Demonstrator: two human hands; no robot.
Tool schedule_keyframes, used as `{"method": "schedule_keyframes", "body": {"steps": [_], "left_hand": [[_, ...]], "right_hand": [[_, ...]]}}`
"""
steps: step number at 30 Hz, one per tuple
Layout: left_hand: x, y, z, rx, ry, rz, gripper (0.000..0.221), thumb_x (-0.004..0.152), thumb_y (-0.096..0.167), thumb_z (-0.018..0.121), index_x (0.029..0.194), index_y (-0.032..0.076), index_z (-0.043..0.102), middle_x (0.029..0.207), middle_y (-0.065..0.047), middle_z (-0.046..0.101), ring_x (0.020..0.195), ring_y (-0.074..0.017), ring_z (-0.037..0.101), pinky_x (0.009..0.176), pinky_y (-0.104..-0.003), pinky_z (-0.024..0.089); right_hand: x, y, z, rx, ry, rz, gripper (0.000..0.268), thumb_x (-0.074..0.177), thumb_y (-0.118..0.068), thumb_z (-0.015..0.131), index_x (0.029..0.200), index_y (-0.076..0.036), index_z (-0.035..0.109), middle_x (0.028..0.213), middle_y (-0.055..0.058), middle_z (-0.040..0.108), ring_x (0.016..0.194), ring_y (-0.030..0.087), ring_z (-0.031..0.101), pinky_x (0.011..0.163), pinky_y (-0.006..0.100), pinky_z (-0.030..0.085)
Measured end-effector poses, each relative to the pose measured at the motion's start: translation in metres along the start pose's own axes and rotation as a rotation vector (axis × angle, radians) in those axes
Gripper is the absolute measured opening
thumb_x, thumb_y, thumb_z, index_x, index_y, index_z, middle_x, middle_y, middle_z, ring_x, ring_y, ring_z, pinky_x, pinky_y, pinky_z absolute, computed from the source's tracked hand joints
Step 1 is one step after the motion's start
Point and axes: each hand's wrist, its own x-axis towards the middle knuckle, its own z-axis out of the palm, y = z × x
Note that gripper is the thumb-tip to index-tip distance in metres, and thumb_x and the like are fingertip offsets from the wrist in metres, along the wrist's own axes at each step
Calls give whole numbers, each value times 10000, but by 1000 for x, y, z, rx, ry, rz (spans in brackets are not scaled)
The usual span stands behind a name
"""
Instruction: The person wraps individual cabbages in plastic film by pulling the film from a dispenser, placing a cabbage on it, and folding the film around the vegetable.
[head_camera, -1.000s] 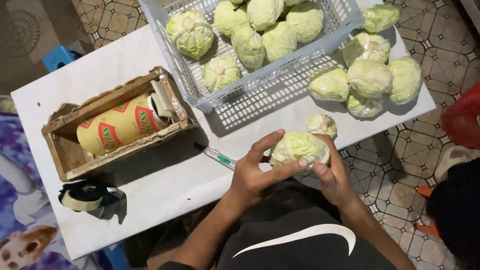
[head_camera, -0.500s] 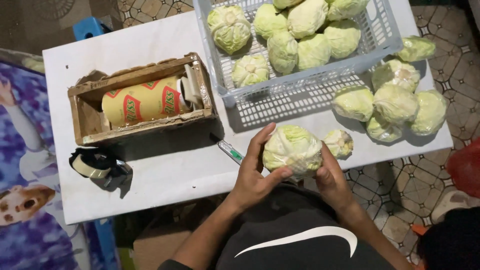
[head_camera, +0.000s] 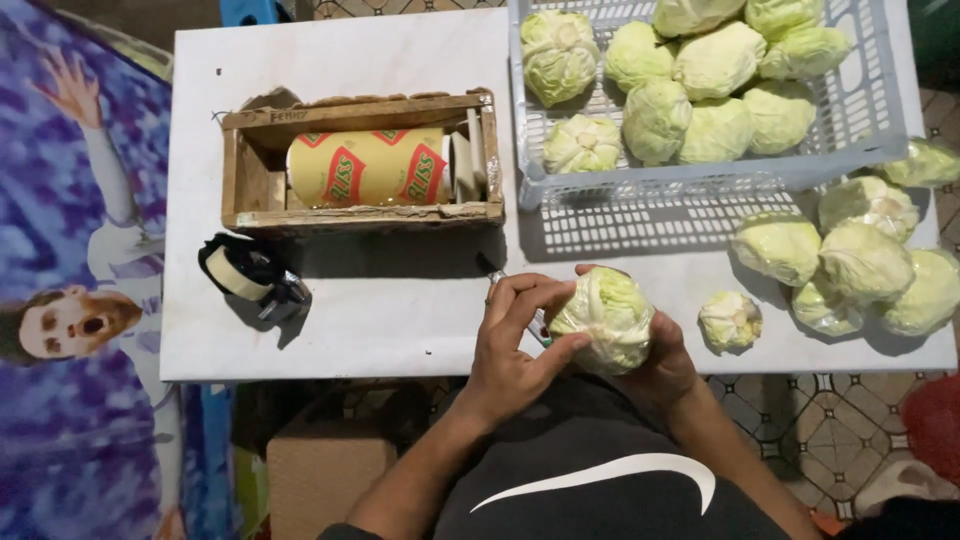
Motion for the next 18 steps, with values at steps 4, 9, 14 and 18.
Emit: {"method": "schedule_keyframes", "body": {"steps": [4, 9, 14, 18], "left_hand": [[0, 3, -21, 48, 98, -1, 308, 812, 242, 872, 1058, 115, 737, 972, -32, 610, 895, -235, 620, 831, -360, 518], [8, 22, -55, 35, 38, 27, 132, 849, 190, 835, 972, 178, 788, 880, -3, 701, 791, -228, 674, 767, -356, 520], [7, 25, -77, 119, 33, 100, 118, 879, 185, 808, 990, 216, 785, 883, 15, 698, 801, -223, 686, 766, -346, 520], [10, 25, -95, 176, -7, 233, 103, 944, 201, 749, 1040, 216, 784, 871, 8, 676, 765, -222, 676, 761, -343, 530]], "right_hand": [[13, 14, 8, -266, 11, -70, 1064, 786, -535, 745, 1534, 30, 241, 1357, 327, 538, 1159, 323, 634, 959, 461, 568], [21, 31, 3, -385, -117, -251, 1052, 699, -468, 826, 1480, 1, 300, 1456, 402, 403, 1277, 469, 562, 1038, 527, 520], [35, 42, -1, -484, -242, -372, 1078, 641, -399, 877, 1447, 38, 310, 1435, 457, 381, 1324, 553, 494, 1076, 601, 463], [42, 51, 10, -527, -284, -442, 1030, 636, -322, 883, 1427, 53, 341, 1419, 460, 383, 1339, 581, 468, 1091, 626, 437]]}}
